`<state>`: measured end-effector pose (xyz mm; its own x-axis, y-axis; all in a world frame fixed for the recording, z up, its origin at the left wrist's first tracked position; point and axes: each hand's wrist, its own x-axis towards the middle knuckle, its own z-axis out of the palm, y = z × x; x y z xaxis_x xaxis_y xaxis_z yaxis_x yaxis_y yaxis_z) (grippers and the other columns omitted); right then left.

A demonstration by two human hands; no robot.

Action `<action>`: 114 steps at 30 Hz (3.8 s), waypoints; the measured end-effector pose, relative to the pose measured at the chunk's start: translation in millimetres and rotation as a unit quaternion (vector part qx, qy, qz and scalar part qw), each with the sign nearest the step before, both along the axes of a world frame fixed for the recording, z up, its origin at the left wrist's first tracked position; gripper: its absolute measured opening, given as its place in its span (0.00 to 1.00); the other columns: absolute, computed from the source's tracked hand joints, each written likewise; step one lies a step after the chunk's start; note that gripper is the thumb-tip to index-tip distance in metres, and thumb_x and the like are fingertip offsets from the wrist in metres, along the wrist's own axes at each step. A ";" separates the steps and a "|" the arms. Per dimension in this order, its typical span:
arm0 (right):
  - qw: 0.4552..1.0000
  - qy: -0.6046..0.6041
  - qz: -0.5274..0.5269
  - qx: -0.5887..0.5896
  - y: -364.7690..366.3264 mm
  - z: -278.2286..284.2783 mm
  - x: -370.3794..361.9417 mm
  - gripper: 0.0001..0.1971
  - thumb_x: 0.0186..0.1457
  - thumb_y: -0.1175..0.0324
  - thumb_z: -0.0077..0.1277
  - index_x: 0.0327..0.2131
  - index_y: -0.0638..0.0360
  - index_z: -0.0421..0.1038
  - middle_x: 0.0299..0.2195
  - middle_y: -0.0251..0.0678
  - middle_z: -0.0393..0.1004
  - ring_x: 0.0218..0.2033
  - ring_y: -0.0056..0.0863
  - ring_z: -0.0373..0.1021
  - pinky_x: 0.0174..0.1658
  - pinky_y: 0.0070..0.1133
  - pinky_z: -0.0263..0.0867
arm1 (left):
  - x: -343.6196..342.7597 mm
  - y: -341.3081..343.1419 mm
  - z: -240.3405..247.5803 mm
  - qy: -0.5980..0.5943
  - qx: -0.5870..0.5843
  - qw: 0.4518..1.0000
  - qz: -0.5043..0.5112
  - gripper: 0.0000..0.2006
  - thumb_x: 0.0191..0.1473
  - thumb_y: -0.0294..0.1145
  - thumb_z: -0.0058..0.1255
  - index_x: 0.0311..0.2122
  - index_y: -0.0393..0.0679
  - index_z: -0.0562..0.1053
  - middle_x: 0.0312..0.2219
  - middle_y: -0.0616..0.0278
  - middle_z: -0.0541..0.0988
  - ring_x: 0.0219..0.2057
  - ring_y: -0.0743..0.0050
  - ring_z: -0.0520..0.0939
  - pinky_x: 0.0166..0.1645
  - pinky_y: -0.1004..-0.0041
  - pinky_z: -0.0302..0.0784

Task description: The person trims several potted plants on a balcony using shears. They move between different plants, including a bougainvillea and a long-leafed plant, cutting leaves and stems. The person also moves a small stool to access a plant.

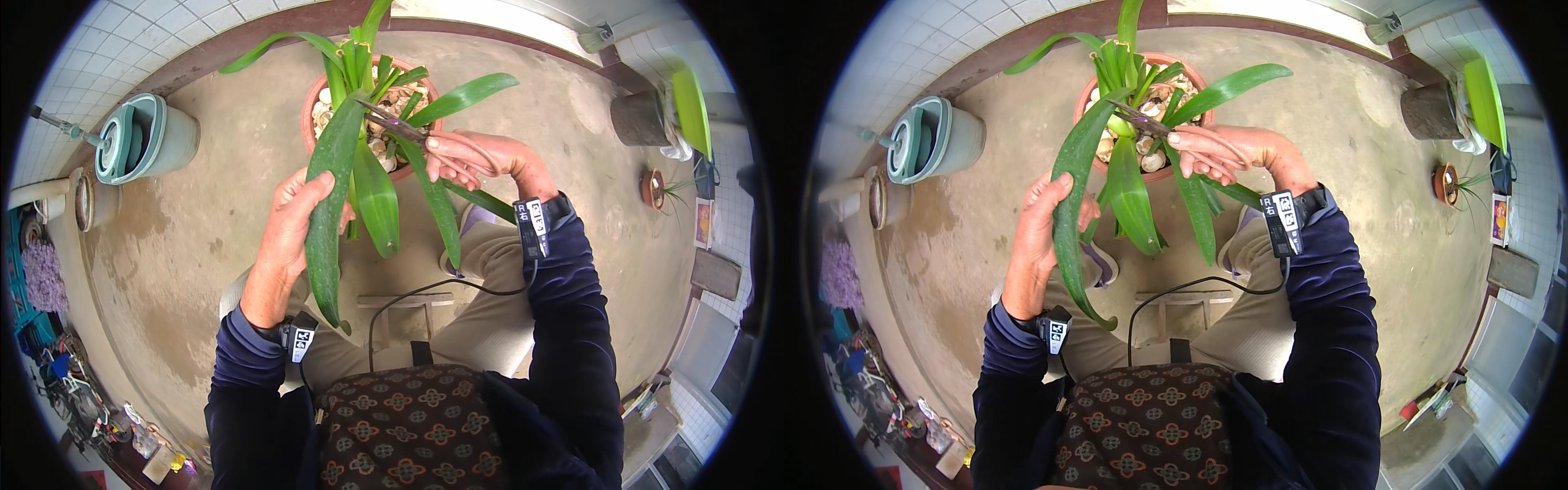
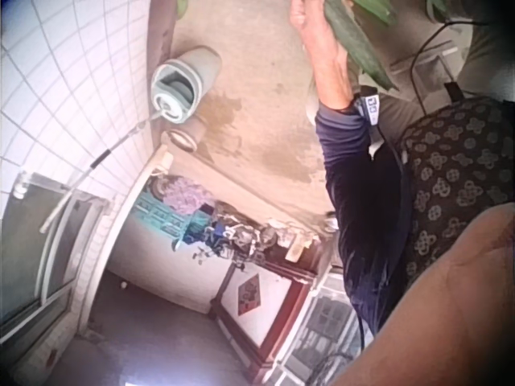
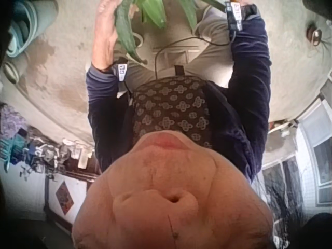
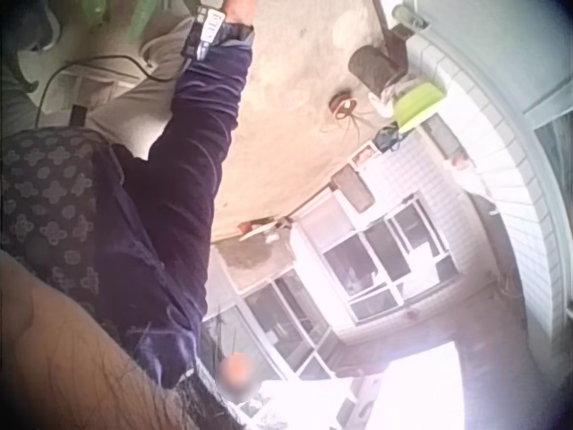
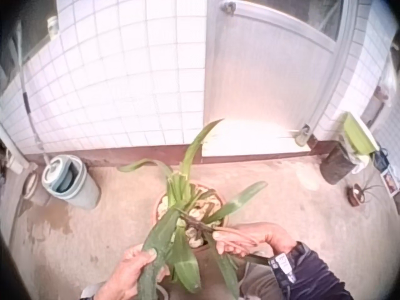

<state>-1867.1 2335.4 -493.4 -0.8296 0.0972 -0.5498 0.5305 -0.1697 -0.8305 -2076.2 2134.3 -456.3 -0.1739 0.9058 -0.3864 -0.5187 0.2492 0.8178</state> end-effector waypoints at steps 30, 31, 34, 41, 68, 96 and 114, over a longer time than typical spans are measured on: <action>0.999 0.043 -0.005 -0.019 -10.3 -5.9 -6.9 0.36 0.54 0.34 0.34 0.25 0.64 0.69 0.13 0.31 0.62 0.11 0.19 0.61 0.14 0.16 0.59 | 4.4 -3.5 10.7 0.094 -0.080 0.991 -0.055 0.09 0.55 0.32 0.46 0.35 0.38 0.74 0.23 0.69 0.75 0.20 0.86 0.73 0.25 0.80 0.70; 0.998 0.060 -0.007 -0.018 -11.3 -5.8 -7.8 0.35 0.54 0.34 0.34 0.25 0.63 0.68 0.13 0.31 0.62 0.11 0.19 0.61 0.14 0.16 0.59 | 4.1 -3.7 10.5 0.094 -0.078 0.991 -0.054 0.09 0.55 0.32 0.46 0.35 0.38 0.74 0.23 0.69 0.75 0.20 0.85 0.73 0.25 0.80 0.70; 0.998 0.058 -0.003 -0.019 -13.3 -5.9 -10.3 0.34 0.55 0.35 0.35 0.25 0.63 0.68 0.12 0.31 0.62 0.11 0.19 0.61 0.14 0.16 0.58 | 4.0 -4.1 10.5 0.096 -0.077 0.991 -0.053 0.09 0.55 0.32 0.46 0.35 0.38 0.74 0.23 0.69 0.75 0.20 0.85 0.73 0.25 0.80 0.71; 0.999 0.026 0.016 -0.025 -16.6 -13.8 -10.1 0.34 0.55 0.36 0.35 0.24 0.63 0.68 0.10 0.30 0.60 0.10 0.20 0.60 0.13 0.17 0.57 | 2.0 -3.1 13.8 0.098 -0.076 0.991 -0.044 0.10 0.55 0.32 0.45 0.36 0.37 0.74 0.24 0.68 0.75 0.22 0.84 0.73 0.28 0.79 0.72; 0.997 0.069 -0.017 0.026 -20.7 -17.0 -2.3 0.30 0.59 0.40 0.33 0.25 0.60 0.66 0.11 0.23 0.57 0.10 0.12 0.55 0.13 0.11 0.51 | -21.8 -23.6 4.3 0.100 0.036 0.994 0.036 0.13 0.55 0.38 0.44 0.26 0.39 0.66 0.12 0.64 0.65 0.14 0.75 0.65 0.30 0.70 0.68; 0.994 0.008 0.076 0.083 -42.3 -3.0 72.8 0.32 0.52 0.34 0.41 0.23 0.59 0.71 0.11 0.26 0.62 0.10 0.15 0.58 0.15 0.13 0.55 | 81.9 -36.3 -68.1 -0.001 -0.059 0.989 0.136 0.23 0.48 0.32 0.59 0.48 0.37 0.67 0.41 0.57 0.75 0.42 0.65 0.76 0.48 0.66 0.72; 0.992 0.002 0.127 0.024 -51.6 -18.2 45.4 0.30 0.51 0.34 0.43 0.23 0.56 0.72 0.14 0.24 0.63 0.11 0.13 0.58 0.16 0.12 0.55 | 61.7 -61.4 -54.3 0.073 -0.128 0.974 0.172 0.14 0.45 0.25 0.60 0.39 0.37 0.73 0.30 0.61 0.78 0.29 0.72 0.79 0.34 0.73 0.76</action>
